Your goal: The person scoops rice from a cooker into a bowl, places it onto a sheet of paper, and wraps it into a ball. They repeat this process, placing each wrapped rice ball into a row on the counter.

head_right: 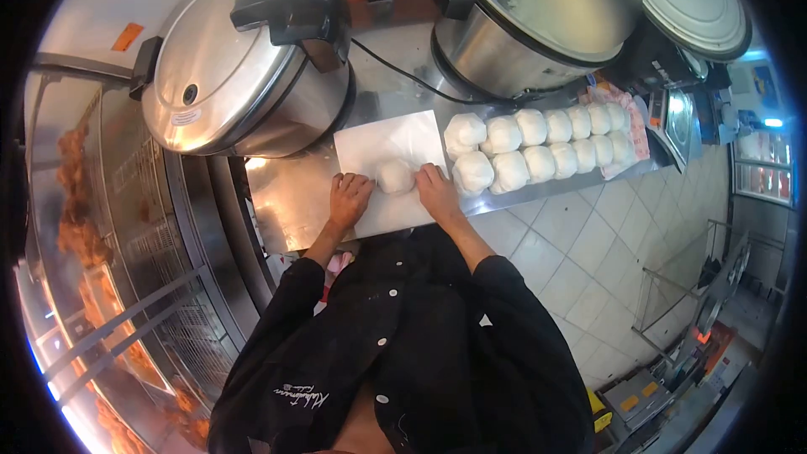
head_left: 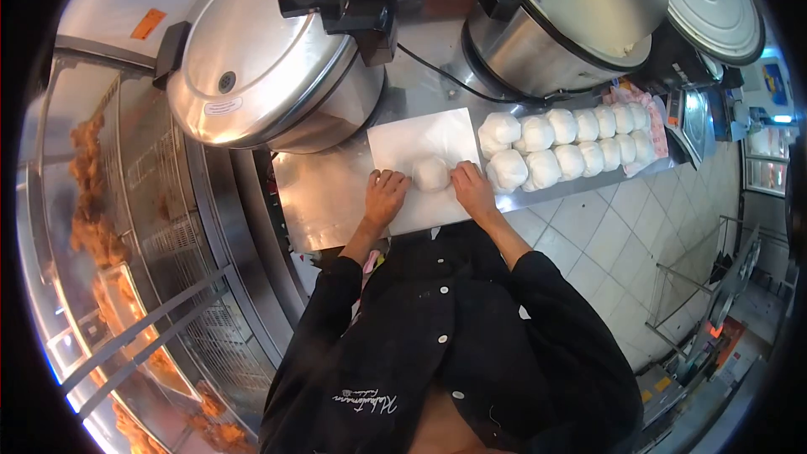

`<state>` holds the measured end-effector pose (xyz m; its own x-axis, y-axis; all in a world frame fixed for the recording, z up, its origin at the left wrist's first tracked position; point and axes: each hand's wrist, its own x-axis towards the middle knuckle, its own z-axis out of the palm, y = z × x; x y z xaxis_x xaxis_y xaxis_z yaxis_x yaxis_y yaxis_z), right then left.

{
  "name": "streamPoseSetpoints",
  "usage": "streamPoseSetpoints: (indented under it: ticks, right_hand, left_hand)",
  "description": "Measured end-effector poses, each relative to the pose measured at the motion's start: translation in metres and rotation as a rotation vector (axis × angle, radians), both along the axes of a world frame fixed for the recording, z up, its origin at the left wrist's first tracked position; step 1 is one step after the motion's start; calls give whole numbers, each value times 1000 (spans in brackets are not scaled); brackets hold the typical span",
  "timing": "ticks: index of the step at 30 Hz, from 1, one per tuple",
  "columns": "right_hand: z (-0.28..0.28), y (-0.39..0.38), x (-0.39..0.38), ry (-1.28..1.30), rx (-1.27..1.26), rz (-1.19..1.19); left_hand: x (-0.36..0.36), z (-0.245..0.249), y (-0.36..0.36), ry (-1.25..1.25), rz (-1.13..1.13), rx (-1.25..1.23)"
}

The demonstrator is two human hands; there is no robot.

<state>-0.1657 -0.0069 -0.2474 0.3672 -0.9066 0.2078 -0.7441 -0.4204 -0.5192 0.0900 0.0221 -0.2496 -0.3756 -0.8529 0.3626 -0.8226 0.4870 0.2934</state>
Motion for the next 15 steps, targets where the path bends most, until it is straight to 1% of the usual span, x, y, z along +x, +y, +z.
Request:
streamPoseSetpoints:
  ticks: [1,2,4,8,10,11,13,14,15]
  right_hand:
    - [9,3,3,-43,-64,4]
    - [20,6,4,-43,-67,-9]
    - [49,12,6,149,-257,-15]
    - [14,12,1,209,-215,15]
    - [3,11,6,180,-208,16]
    - [-2,15,9,178,-201,-2]
    - [-7,18,17,19,-13,-114]
    - [-7,19,21,17,-25,-128]
    - [-2,21,28,-246,103,-172]
  left_hand:
    - [-2,-1,3,-11,29,-24]
    - [-4,-1,5,-10,16,-25]
    - [-6,-4,14,-135,43,-34]
    - [-10,-2,29,-215,38,44]
    - [-13,15,33,-202,34,170]
    - [-14,18,34,-208,16,174]
    - [-18,22,30,-155,21,274]
    - [-18,22,29,-158,8,262]
    - [-16,19,31,-136,13,261]
